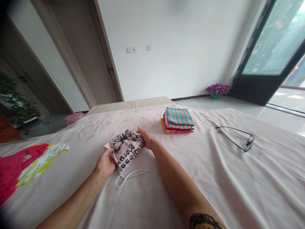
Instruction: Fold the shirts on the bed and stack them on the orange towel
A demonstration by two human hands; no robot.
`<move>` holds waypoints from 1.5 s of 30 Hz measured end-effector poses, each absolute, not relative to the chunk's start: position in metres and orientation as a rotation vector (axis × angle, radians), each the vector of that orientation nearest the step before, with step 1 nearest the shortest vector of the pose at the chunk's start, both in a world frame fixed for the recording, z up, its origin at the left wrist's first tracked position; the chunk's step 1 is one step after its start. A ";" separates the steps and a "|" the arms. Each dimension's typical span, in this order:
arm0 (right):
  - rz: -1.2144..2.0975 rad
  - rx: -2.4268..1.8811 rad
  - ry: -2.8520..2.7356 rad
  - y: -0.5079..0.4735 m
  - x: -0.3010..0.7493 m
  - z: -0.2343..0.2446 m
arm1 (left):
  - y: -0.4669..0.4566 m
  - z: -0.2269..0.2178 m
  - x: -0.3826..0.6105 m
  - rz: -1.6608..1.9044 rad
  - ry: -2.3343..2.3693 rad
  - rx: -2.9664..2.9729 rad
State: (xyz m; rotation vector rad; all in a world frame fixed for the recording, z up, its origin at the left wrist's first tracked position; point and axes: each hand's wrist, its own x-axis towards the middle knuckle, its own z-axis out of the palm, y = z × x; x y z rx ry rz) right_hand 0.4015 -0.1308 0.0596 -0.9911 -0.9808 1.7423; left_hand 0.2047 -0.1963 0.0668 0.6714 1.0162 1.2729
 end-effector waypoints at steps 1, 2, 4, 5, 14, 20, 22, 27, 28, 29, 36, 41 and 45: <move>1.720 -0.999 -1.013 -0.131 0.397 0.059 | -0.196 0.066 0.201 1.257 1.003 0.671; 1.685 -0.997 -1.058 -0.132 0.393 0.059 | -0.195 0.066 0.197 1.258 0.986 0.642; 1.566 -1.011 -1.138 -0.131 0.384 0.058 | -0.190 0.067 0.189 1.263 0.974 0.559; 1.493 -1.041 -1.162 -0.130 0.379 0.058 | -0.188 0.066 0.186 1.260 0.993 0.524; 0.811 -1.482 -1.629 -0.114 0.377 0.053 | -0.212 0.055 0.158 1.171 1.102 0.699; 0.216 -1.583 -1.972 -0.147 0.363 0.090 | -0.205 0.066 0.125 1.255 1.502 1.299; 0.134 -1.511 -2.063 -0.161 0.348 0.099 | -0.195 0.070 0.126 1.296 1.505 1.617; 0.048 -1.405 -2.229 -0.181 0.319 0.082 | -0.177 0.056 0.149 0.999 1.396 2.222; 0.055 -1.410 -2.249 -0.182 0.318 0.074 | -0.177 0.049 0.151 0.903 1.386 2.325; 0.065 -1.416 -2.265 -0.183 0.319 0.066 | -0.178 0.042 0.150 0.826 1.384 2.413; 0.058 -1.309 -2.326 -0.189 0.333 0.044 | -0.186 0.025 0.124 0.589 1.342 2.571; 0.164 -1.306 -2.417 -0.191 0.341 0.061 | -0.176 0.039 0.098 0.736 1.197 2.165; 0.142 -1.311 -2.422 -0.202 0.345 0.075 | -0.165 0.047 0.076 0.927 1.411 1.707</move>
